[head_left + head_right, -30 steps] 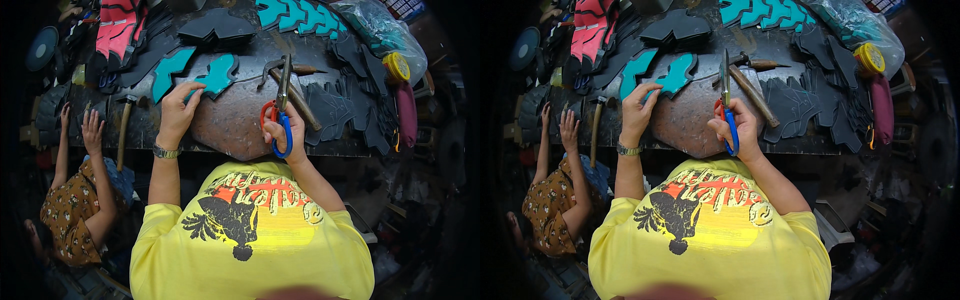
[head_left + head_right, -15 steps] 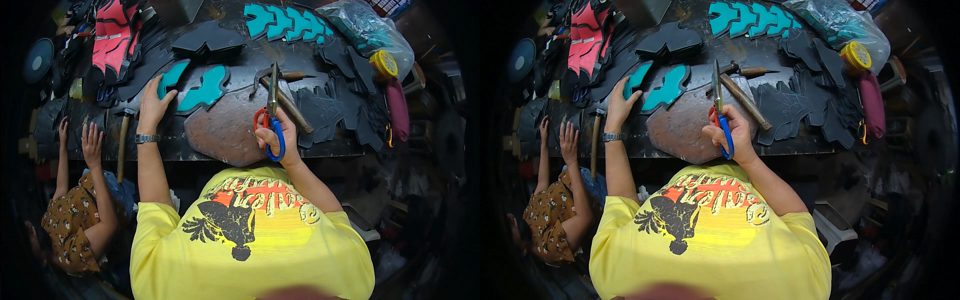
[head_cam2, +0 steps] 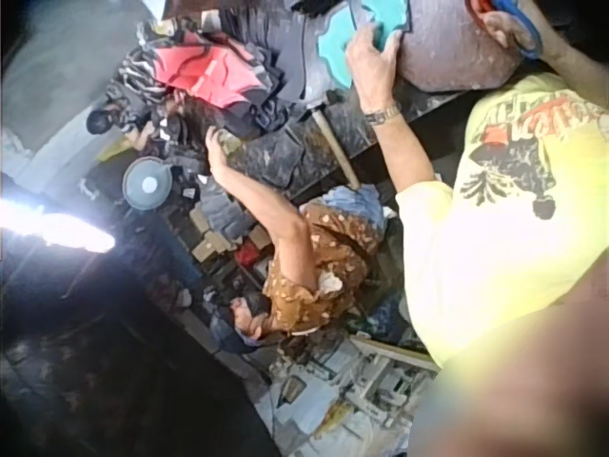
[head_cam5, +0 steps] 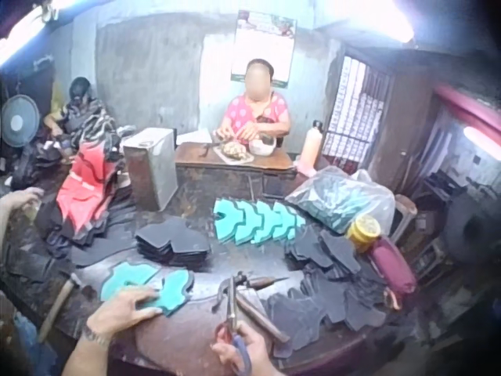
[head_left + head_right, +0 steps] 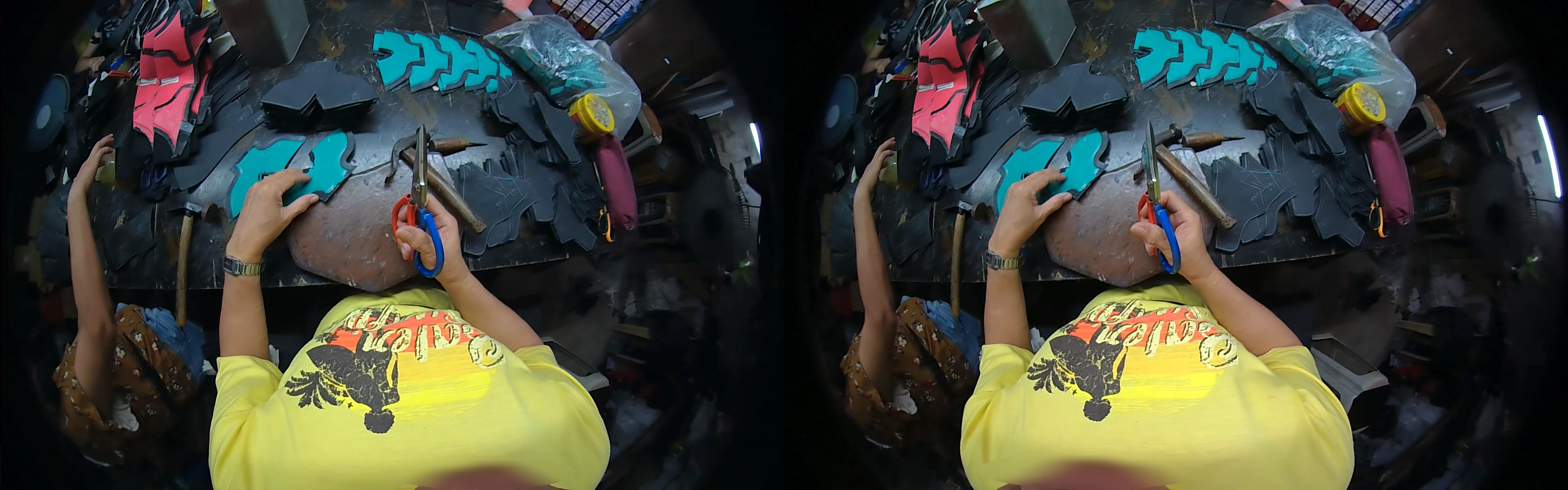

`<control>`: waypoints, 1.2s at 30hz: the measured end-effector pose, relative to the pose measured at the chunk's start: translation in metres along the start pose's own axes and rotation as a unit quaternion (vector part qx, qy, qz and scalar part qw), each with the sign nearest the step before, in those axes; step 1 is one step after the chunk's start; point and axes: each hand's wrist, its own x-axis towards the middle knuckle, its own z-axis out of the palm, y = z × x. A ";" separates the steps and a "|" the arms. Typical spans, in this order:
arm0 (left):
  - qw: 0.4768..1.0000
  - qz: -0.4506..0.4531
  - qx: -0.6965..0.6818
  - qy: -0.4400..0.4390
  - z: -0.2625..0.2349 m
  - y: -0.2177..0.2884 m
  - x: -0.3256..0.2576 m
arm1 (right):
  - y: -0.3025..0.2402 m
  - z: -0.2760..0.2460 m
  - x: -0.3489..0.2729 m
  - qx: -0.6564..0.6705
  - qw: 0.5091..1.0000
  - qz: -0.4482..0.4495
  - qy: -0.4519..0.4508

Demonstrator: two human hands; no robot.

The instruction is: The person uses a hammer and a pointed tool to mark and shape a teal rubber piece, then uses scissors to trim a black rubber piece. The person repeatedly marks, hammers, and trims the rubber pieces on a cluttered workbench.

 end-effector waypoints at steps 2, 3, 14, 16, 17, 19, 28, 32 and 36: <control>0.997 0.064 0.035 0.028 0.003 -0.004 0.000 | 0.000 0.000 0.000 -0.007 1.000 -0.006 0.008; 0.998 0.052 0.030 0.017 0.005 -0.006 0.000 | 0.001 0.000 0.000 -0.008 1.000 -0.011 0.007; 0.976 0.184 0.046 0.111 -0.017 0.037 -0.005 | -0.028 0.018 0.004 -0.138 0.985 -0.088 0.052; 0.967 0.219 0.047 0.124 -0.032 0.056 -0.012 | -0.042 0.023 0.005 -0.184 0.970 -0.153 0.052; 0.965 0.226 0.044 0.124 -0.039 0.066 -0.014 | -0.048 0.025 0.005 -0.200 0.962 -0.180 0.057; 0.962 0.252 0.027 0.104 -0.047 0.082 -0.017 | -0.056 0.030 0.006 -0.232 0.952 -0.197 0.033; 0.954 0.293 -0.033 0.055 -0.051 0.102 -0.010 | -0.059 0.038 0.003 -0.390 0.907 -0.158 0.000; 0.944 0.289 -0.093 0.129 -0.057 0.116 -0.001 | -0.053 0.034 0.010 -0.241 0.965 -0.104 0.010; 0.839 0.259 -0.478 -0.031 -0.064 0.149 -0.002 | -0.034 0.024 0.031 -0.070 0.994 -0.059 0.067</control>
